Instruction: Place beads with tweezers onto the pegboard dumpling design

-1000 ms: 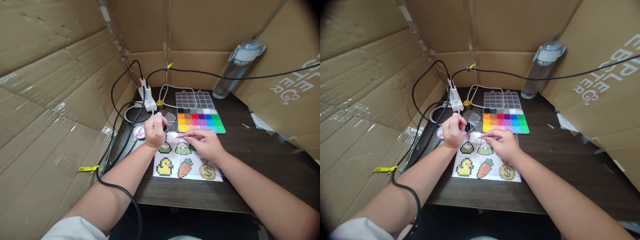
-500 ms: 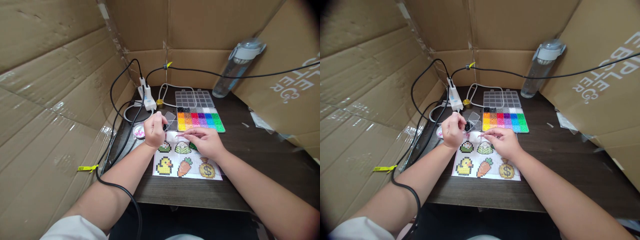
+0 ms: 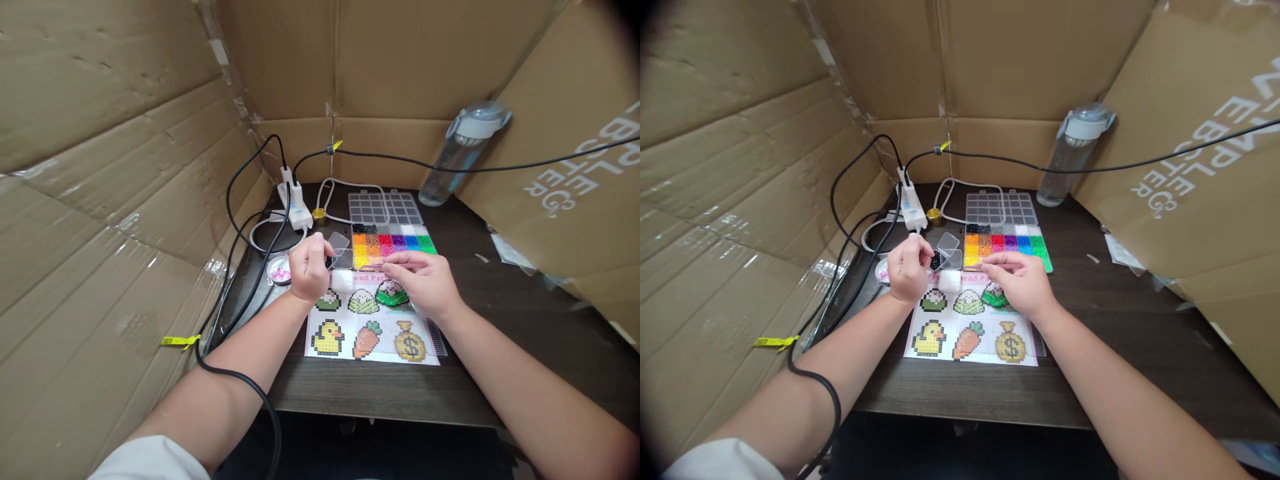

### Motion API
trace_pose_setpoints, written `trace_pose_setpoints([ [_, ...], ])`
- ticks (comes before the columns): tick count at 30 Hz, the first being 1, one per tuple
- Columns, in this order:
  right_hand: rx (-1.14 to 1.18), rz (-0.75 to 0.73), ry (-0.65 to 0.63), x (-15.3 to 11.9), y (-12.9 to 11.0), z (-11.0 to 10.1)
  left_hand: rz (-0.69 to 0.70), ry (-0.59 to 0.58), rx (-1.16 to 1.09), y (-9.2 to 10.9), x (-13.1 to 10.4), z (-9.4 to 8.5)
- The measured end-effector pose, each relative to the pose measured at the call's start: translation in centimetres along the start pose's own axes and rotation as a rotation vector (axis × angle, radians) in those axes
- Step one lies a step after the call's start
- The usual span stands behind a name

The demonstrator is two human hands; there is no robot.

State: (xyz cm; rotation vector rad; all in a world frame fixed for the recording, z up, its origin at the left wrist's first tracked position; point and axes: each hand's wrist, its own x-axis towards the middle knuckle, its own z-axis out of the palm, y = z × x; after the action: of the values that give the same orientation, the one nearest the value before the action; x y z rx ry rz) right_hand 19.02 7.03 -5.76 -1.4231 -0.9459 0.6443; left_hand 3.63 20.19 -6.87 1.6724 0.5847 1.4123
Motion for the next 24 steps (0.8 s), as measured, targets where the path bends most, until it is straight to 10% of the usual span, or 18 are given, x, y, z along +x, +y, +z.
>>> trace_pose_setpoints([
  [11,-0.073,-0.089,0.179,0.3,1.3,-6.6,0.032,-0.007,0.012,0.1,0.2,0.0],
  [24,-0.218,0.056,-0.101,-0.4,3.7,-7.7,-0.024,0.011,-0.033,-0.1,0.2,0.3],
])
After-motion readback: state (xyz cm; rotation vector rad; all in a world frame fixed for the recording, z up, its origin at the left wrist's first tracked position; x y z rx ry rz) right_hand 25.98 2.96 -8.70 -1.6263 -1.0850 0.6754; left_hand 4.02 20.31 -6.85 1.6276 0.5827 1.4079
